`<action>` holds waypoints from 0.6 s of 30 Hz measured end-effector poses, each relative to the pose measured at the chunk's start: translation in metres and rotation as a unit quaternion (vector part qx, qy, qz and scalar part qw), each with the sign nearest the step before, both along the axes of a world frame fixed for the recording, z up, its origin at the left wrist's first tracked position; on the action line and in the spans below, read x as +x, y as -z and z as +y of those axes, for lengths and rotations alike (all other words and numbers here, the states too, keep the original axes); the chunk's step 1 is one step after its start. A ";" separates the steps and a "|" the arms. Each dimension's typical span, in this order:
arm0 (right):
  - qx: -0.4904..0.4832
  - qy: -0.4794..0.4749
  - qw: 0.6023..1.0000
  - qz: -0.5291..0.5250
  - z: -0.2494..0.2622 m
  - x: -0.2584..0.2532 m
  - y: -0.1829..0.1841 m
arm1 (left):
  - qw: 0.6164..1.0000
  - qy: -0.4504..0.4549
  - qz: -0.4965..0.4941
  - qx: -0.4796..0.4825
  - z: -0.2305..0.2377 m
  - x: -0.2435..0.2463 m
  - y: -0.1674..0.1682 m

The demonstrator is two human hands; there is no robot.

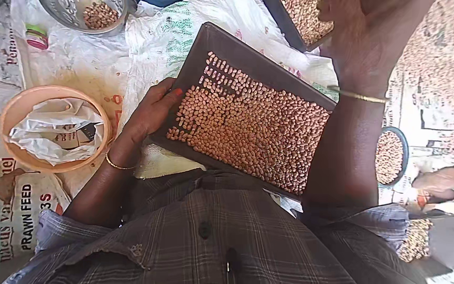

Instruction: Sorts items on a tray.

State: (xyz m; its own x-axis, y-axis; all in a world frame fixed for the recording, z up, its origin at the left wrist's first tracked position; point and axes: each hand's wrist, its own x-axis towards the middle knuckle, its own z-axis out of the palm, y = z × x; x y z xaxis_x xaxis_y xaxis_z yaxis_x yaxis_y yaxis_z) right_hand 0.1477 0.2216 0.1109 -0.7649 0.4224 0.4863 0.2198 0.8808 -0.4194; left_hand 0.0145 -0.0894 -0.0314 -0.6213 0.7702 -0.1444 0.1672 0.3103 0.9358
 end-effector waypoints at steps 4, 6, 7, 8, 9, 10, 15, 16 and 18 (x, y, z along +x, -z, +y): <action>-0.185 0.051 0.981 0.011 0.027 0.123 0.040 | 1.000 -0.002 0.004 -0.012 -0.001 0.002 0.001; -0.263 0.108 0.959 0.022 0.019 0.174 0.061 | 1.000 -0.004 0.004 -0.016 -0.001 0.001 0.001; -0.296 0.127 0.947 0.024 0.012 0.188 0.072 | 1.000 -0.004 0.007 -0.016 -0.001 0.001 0.001; -0.323 0.130 0.937 0.024 0.002 0.196 0.082 | 1.000 -0.002 0.009 -0.017 -0.001 0.000 0.001; -0.343 0.116 0.932 0.017 -0.010 0.200 0.090 | 1.000 0.000 0.012 -0.019 0.000 0.000 0.002; -0.360 0.089 0.929 0.015 -0.024 0.200 0.097 | 1.000 0.001 0.016 -0.022 0.000 0.001 0.001; -0.278 -0.077 0.954 -0.085 -0.070 0.171 0.120 | 0.999 -0.006 0.037 -0.033 -0.001 0.003 -0.001; -0.226 -0.096 0.963 -0.111 -0.073 0.165 0.125 | 0.999 -0.006 0.037 -0.035 -0.001 0.003 -0.001; -0.147 -0.112 0.968 -0.169 -0.074 0.156 0.133 | 0.999 -0.004 0.041 -0.034 -0.002 0.003 0.000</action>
